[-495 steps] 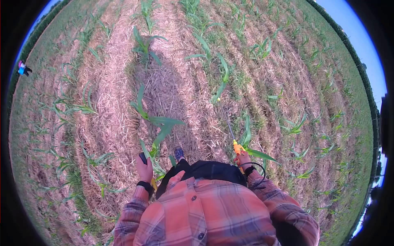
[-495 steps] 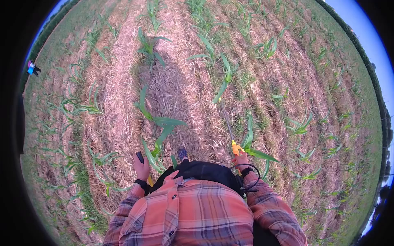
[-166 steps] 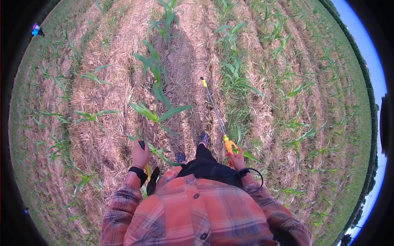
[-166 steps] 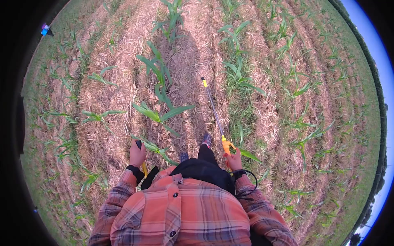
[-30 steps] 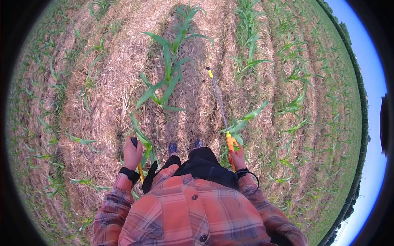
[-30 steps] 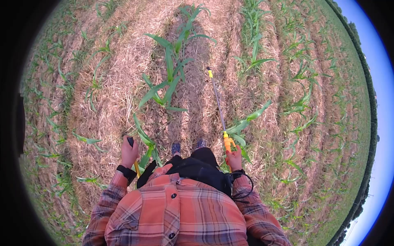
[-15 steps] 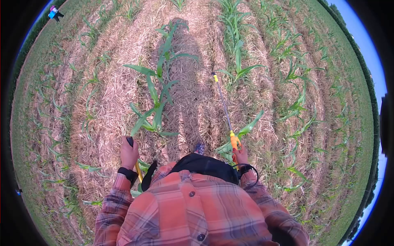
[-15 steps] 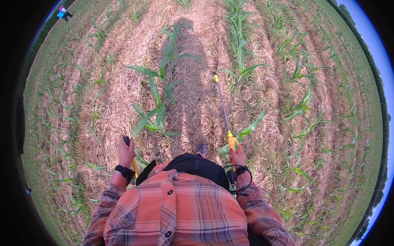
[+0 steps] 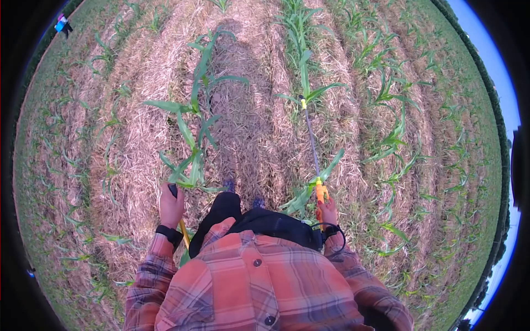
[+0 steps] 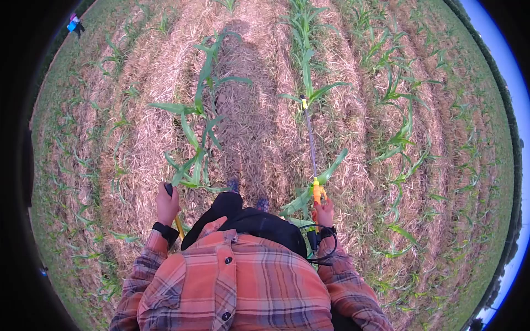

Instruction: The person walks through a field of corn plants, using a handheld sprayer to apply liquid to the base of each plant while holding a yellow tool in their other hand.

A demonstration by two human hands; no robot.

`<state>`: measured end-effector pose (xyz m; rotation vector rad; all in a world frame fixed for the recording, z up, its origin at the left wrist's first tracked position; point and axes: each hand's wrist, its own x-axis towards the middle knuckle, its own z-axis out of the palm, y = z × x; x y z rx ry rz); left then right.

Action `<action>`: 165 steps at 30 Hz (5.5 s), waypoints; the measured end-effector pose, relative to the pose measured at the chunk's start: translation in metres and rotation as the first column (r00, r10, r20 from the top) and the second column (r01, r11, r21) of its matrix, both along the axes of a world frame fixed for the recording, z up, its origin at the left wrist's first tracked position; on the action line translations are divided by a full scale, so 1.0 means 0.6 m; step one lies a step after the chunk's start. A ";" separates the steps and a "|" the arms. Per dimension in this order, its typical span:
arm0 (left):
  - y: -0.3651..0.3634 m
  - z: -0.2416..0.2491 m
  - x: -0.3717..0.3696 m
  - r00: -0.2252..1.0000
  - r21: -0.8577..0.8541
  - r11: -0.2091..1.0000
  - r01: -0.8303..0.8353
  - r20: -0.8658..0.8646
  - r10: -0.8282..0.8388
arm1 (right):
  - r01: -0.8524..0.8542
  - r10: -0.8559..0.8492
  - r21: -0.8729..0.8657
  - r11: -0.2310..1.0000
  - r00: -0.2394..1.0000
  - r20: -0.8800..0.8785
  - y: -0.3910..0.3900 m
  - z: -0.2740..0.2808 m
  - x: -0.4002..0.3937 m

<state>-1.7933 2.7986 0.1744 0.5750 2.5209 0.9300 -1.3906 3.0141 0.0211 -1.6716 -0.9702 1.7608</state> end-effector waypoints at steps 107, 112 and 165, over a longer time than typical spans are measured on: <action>0.708 -0.051 -0.706 0.987 0.022 0.999 -0.033 -0.159 0.036 | -0.439 0.427 0.124 0.890 0.897 0.113 0.797 0.058 -0.803; 0.830 -0.003 -0.728 0.992 0.016 0.998 -0.066 -0.107 0.068 | -0.406 0.400 0.129 0.905 0.914 0.069 0.884 0.041 -0.822; 1.104 0.054 -1.142 0.784 0.241 0.971 0.002 0.602 -0.151 | -0.515 0.506 0.063 0.855 0.854 0.124 1.273 0.125 -1.235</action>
